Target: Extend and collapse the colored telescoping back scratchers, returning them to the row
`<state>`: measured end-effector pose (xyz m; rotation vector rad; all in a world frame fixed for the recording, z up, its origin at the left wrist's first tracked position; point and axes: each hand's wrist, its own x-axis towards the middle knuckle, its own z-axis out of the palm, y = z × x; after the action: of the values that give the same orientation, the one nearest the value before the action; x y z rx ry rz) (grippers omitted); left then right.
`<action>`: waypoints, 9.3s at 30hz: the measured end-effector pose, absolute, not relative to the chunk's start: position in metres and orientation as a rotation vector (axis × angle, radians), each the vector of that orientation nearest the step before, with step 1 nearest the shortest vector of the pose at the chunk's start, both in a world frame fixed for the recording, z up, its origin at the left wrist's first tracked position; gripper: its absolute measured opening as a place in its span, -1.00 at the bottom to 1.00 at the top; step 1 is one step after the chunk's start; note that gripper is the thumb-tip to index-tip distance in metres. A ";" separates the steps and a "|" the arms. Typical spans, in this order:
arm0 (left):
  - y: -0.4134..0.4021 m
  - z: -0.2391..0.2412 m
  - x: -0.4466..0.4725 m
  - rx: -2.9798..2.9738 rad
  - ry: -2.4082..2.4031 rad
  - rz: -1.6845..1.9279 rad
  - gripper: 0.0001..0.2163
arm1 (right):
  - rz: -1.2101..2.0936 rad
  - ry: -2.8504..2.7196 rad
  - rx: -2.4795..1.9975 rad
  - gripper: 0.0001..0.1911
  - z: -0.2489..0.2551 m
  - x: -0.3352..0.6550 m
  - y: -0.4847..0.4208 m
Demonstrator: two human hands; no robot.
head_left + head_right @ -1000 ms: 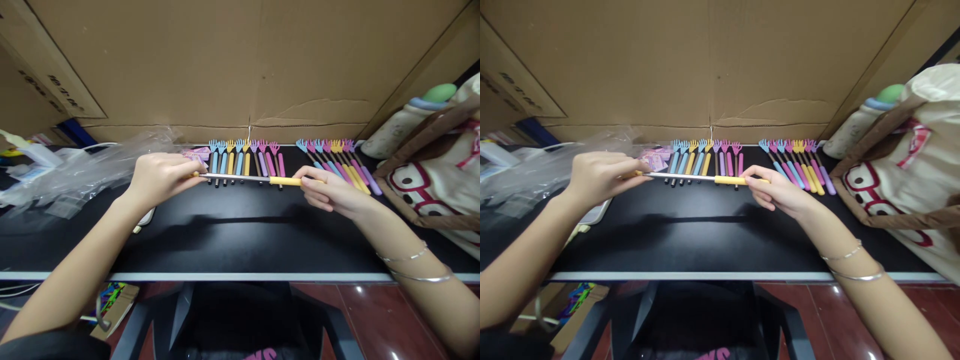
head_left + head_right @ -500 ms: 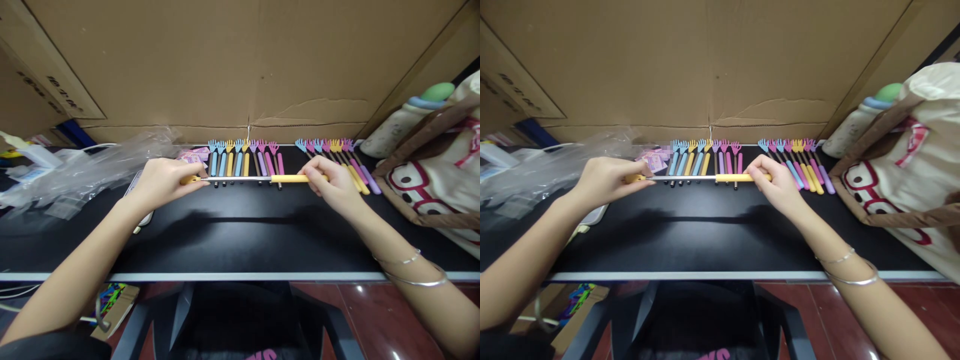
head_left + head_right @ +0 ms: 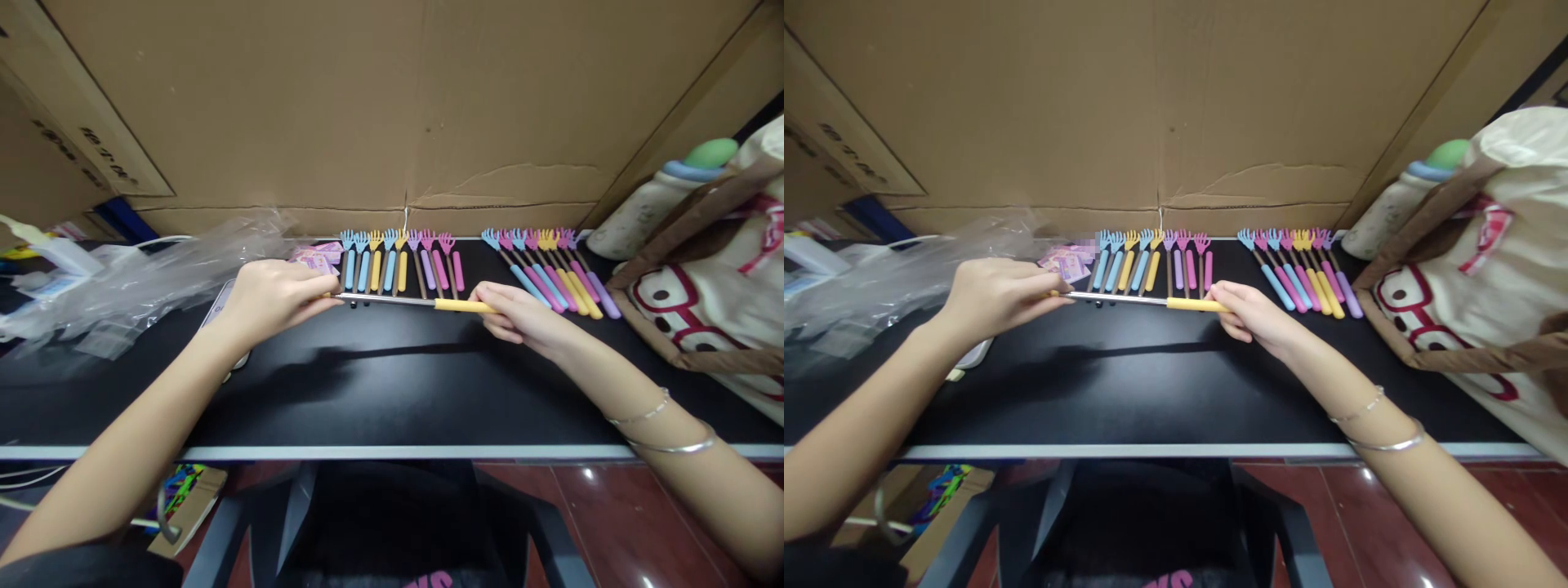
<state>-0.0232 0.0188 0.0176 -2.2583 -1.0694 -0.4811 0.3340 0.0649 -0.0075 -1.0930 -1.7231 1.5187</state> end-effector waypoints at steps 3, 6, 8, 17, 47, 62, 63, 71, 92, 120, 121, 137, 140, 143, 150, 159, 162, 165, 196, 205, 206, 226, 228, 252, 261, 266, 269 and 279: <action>0.019 0.016 -0.022 -2.284 -1.124 -0.479 -0.63 | 1.333 -1.739 -1.112 -0.61 -0.008 0.332 0.065; 0.019 0.015 -0.020 -2.340 -1.220 -0.465 -0.64 | 0.915 -1.830 -1.148 -0.64 -0.005 0.330 0.063; 0.018 0.015 -0.019 -2.377 -1.288 -0.455 -0.66 | 0.605 -1.904 -1.140 -0.66 -0.001 0.329 0.060; 0.021 0.017 -0.020 -2.481 -1.437 -0.441 -0.66 | 0.150 -2.063 -1.077 -0.75 0.005 0.329 0.050; 0.016 0.017 -0.015 -2.510 -1.304 -0.373 -0.65 | 0.708 -2.028 -1.178 -0.61 0.003 0.331 0.059; 0.019 0.014 -0.009 -2.701 -1.423 -0.196 -0.60 | 0.272 -2.050 -1.032 -0.66 0.007 0.329 0.045; 0.019 0.013 -0.008 -2.671 -1.396 -0.187 -0.61 | 0.281 -2.047 -1.052 -0.66 0.007 0.329 0.045; 0.018 0.015 -0.011 -2.561 -1.351 -0.137 -0.67 | 0.395 -2.248 -1.068 -0.74 0.011 0.334 0.049; 0.017 0.016 -0.015 -2.406 -1.262 -0.384 -0.63 | 0.692 -2.276 -1.044 -0.67 0.013 0.340 0.053; 0.020 0.014 -0.021 -2.393 -1.236 -0.389 -0.60 | 0.246 -2.376 -1.115 -0.72 0.016 0.354 0.060; 0.020 0.015 -0.021 -2.395 -1.221 -0.399 -0.61 | 0.279 -2.384 -1.115 -0.72 0.015 0.355 0.060; 0.020 0.012 -0.021 -2.370 -1.107 -0.438 -0.66 | 1.193 -1.978 -1.056 -0.63 0.005 0.342 0.054; 0.019 0.013 -0.019 -2.377 -1.112 -0.397 -0.64 | 1.359 -1.859 -1.051 -0.62 0.000 0.340 0.056; 0.019 0.014 -0.017 -2.399 -1.135 -0.353 -0.63 | 1.363 -1.864 -1.071 -0.63 -0.002 0.338 0.057; 0.016 0.017 -0.015 -2.428 -1.252 -0.272 -0.63 | 0.645 -2.228 -1.156 -0.66 0.002 0.347 0.063; 0.019 0.014 -0.021 -2.418 -1.261 -0.331 -0.59 | 0.750 -2.287 -0.977 -0.68 0.006 0.351 0.067; 0.020 0.013 -0.022 -2.399 -1.226 -0.365 -0.60 | 0.870 -2.264 -0.970 -0.65 0.006 0.347 0.063; 0.020 0.014 -0.021 -2.384 -1.196 -0.367 -0.63 | 0.982 -2.225 -0.977 -0.63 0.004 0.345 0.060; 0.020 0.013 -0.022 -2.411 -1.266 -0.396 -0.59 | 0.778 -2.263 -1.034 -0.71 0.014 0.343 0.052; 0.016 0.018 -0.018 -2.385 -1.085 -0.477 -0.68 | 1.309 -2.190 -1.056 -0.52 0.006 0.343 0.054; 0.016 0.018 -0.017 -2.382 -1.078 -0.460 -0.68 | 1.334 -2.182 -1.076 -0.50 0.004 0.343 0.054; 0.016 0.018 -0.015 -2.391 -1.267 -0.381 -0.64 | 0.734 -2.284 -1.043 -0.69 0.017 0.345 0.051; 0.016 0.017 -0.016 -2.378 -1.247 -0.382 -0.65 | 0.788 -2.301 -1.028 -0.68 0.016 0.344 0.051; 0.014 0.015 -0.011 -2.334 -1.184 -0.358 -0.63 | 0.703 -2.236 -1.139 -0.61 0.018 0.345 0.052; 0.014 0.016 -0.013 -2.339 -1.284 -0.346 -0.60 | 0.755 -2.175 -1.146 -0.59 0.011 0.346 0.058; 0.014 0.017 -0.012 -2.330 -1.243 -0.376 -0.61 | 0.736 -2.178 -1.213 -0.55 0.013 0.348 0.058; 0.014 0.017 -0.012 -2.336 -1.233 -0.367 -0.62 | 0.695 -2.227 -1.229 -0.59 0.015 0.349 0.057; 0.015 0.014 -0.015 -2.350 -1.217 -0.390 -0.60 | 0.673 -2.311 -1.145 -0.65 0.015 0.343 0.054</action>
<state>-0.0149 0.0154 0.0138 -2.3498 -1.2169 -0.3895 0.3427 0.0537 0.0146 -1.1453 -2.3114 0.6725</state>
